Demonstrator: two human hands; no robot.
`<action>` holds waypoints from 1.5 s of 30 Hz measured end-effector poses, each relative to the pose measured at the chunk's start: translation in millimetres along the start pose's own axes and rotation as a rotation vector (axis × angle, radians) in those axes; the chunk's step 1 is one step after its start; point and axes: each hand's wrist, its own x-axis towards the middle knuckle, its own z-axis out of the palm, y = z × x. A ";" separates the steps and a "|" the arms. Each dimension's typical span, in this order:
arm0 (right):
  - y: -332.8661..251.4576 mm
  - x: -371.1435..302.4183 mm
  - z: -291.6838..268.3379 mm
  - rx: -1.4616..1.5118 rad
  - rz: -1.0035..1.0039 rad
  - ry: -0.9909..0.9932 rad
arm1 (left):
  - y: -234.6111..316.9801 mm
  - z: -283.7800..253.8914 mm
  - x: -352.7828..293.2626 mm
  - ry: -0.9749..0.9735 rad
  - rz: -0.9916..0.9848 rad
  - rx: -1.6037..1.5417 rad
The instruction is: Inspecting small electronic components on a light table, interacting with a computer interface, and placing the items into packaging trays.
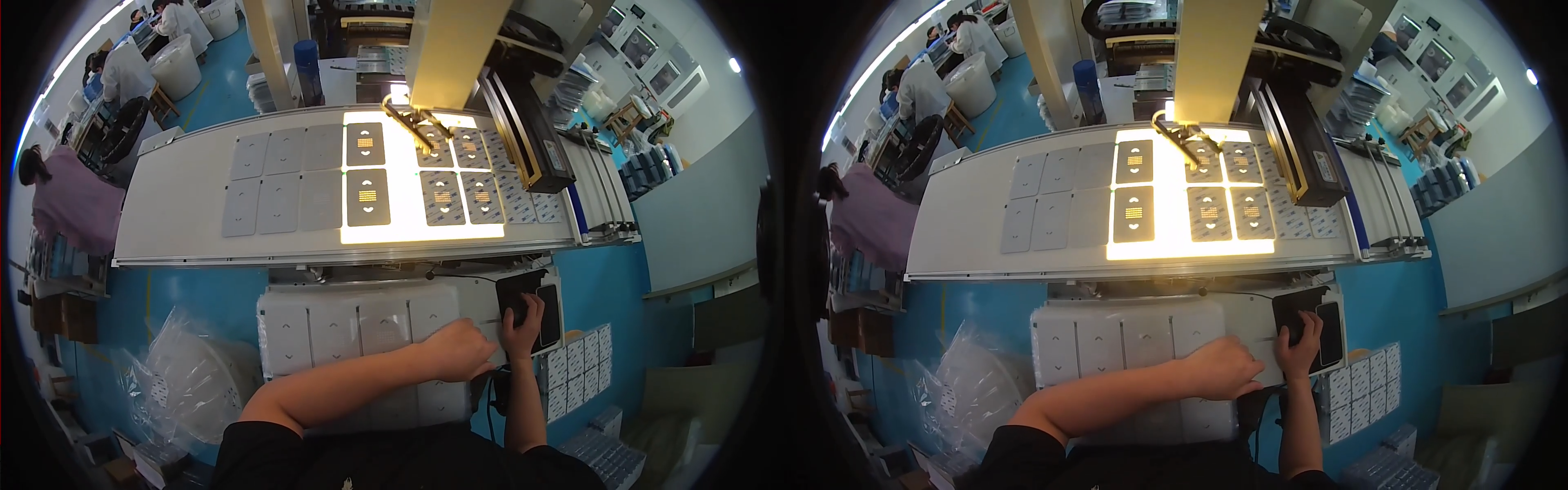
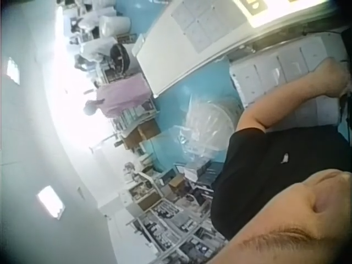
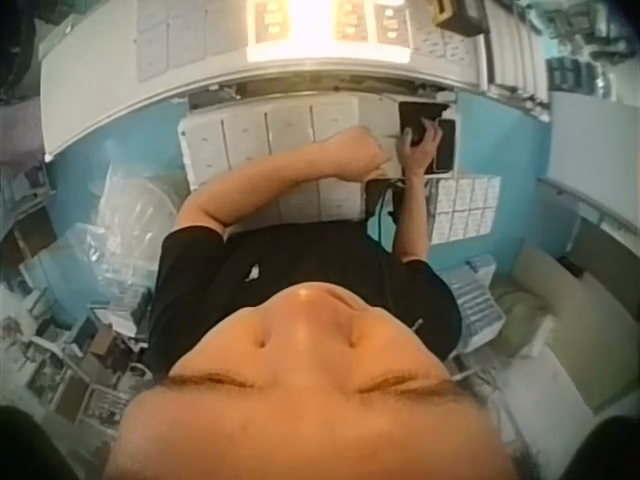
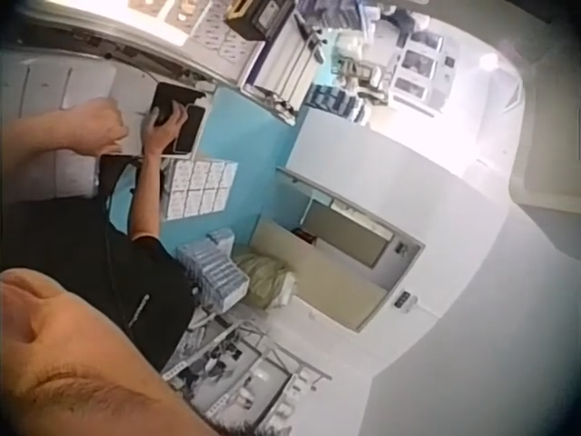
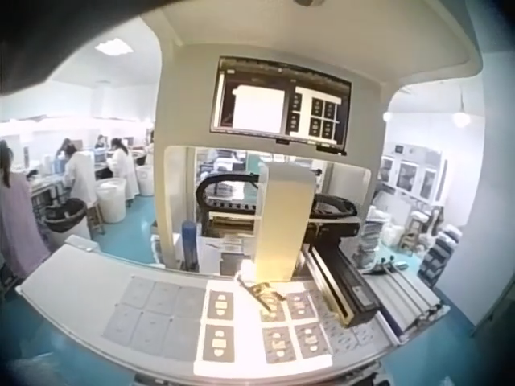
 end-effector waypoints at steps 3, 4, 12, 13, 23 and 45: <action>0.7 0.2 -0.3 -0.006 0.003 0.002 | -0.3 0.9 -0.2 0.011 0.004 -0.007; 1.3 0.4 -0.6 -0.004 0.002 0.001 | -0.3 1.3 0.0 0.025 0.010 -0.007; 0.4 0.3 -1.6 -0.009 0.004 0.008 | -2.1 4.5 0.0 0.057 0.028 -0.033; 0.5 0.0 -2.2 -0.012 0.008 0.004 | -2.2 4.7 0.3 0.050 0.021 -0.040; 4.9 -2.5 -2.8 0.006 -0.008 -0.052 | -0.6 2.3 0.5 -0.038 -0.024 0.003; 2.5 -4.2 -4.0 0.022 0.046 -0.077 | 0.1 0.5 -0.7 0.031 0.014 -0.019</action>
